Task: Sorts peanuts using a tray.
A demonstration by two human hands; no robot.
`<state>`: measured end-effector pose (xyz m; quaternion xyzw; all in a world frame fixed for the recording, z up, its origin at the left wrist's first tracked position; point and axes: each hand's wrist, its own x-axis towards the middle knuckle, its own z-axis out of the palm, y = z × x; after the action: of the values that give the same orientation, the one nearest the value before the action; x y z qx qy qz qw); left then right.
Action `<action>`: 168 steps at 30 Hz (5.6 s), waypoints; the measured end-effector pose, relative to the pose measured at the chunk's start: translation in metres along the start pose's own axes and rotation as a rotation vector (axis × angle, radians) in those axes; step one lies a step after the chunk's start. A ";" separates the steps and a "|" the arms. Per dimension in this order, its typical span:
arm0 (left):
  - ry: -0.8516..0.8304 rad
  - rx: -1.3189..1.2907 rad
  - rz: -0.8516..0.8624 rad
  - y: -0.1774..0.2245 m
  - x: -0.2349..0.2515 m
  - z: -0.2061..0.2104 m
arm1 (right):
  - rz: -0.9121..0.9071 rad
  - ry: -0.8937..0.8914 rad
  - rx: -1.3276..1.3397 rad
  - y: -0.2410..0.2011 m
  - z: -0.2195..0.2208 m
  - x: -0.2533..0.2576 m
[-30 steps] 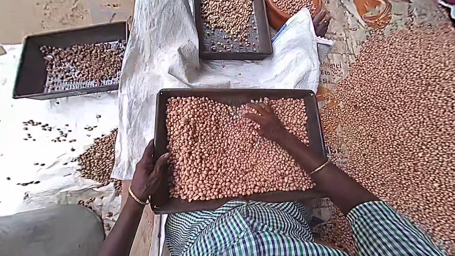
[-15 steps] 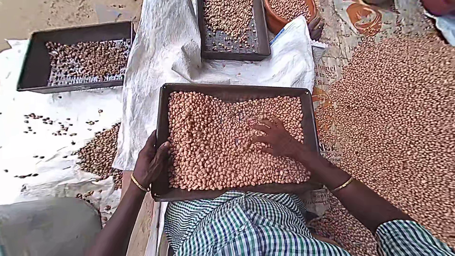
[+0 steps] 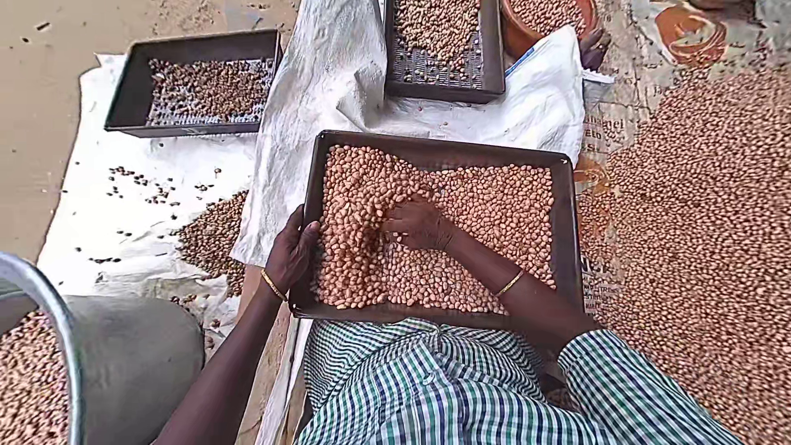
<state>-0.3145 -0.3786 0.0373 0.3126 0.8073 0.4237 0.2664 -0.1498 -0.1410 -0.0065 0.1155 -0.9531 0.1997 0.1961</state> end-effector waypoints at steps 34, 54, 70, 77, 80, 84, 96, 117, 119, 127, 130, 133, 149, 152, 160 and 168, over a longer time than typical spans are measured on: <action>0.064 -0.530 -0.006 0.022 -0.026 0.008 | 1.336 0.742 0.547 -0.085 -0.128 -0.212; -0.037 -0.345 -0.136 0.091 0.070 -0.017 | 1.345 0.700 0.549 0.006 -0.165 -0.166; 0.009 -0.477 -0.020 0.040 0.034 -0.012 | 1.205 0.781 0.376 -0.046 -0.155 -0.170; -0.007 -0.515 0.060 0.114 0.033 0.014 | 1.267 0.886 0.496 -0.014 -0.144 -0.221; -0.026 -0.466 -0.083 0.101 0.076 -0.003 | 1.323 0.722 0.453 0.016 -0.167 -0.181; 0.037 -0.525 -0.005 0.018 0.029 -0.019 | 1.178 0.786 0.344 -0.051 -0.146 -0.164; 0.001 -0.492 -0.081 0.032 0.051 -0.022 | 1.231 0.736 0.400 -0.030 -0.155 -0.162; 0.029 -0.518 -0.013 0.104 0.026 0.005 | 1.274 0.852 0.521 -0.010 -0.140 -0.218; 0.013 -0.426 -0.126 0.116 0.062 -0.001 | 1.335 0.723 0.495 0.022 -0.161 -0.195; 0.042 -0.553 0.099 0.030 -0.002 -0.010 | 1.124 0.939 0.375 -0.075 -0.116 -0.201; 0.008 -0.499 0.015 0.094 0.028 -0.001 | 1.255 0.841 0.470 -0.020 -0.136 -0.212; -0.014 -0.421 -0.149 0.100 0.076 -0.012 | 1.360 0.684 0.497 0.019 -0.161 -0.174; 0.007 -0.433 -0.128 0.052 0.057 -0.024 | 1.254 0.756 0.418 -0.021 -0.161 -0.162; 0.037 -0.555 0.045 0.016 0.006 -0.014 | 1.138 0.928 0.384 -0.083 -0.130 -0.183; -0.019 -0.428 -0.153 0.097 0.072 -0.010 | 1.313 0.697 0.498 0.013 -0.165 -0.180; 0.020 -0.560 0.100 0.053 0.006 0.002 | 1.153 1.002 0.445 -0.063 -0.120 -0.217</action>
<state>-0.3025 -0.3494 0.0807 0.2619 0.6450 0.6460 0.3132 0.1028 -0.1154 0.0250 -0.4631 -0.5987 0.4836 0.4396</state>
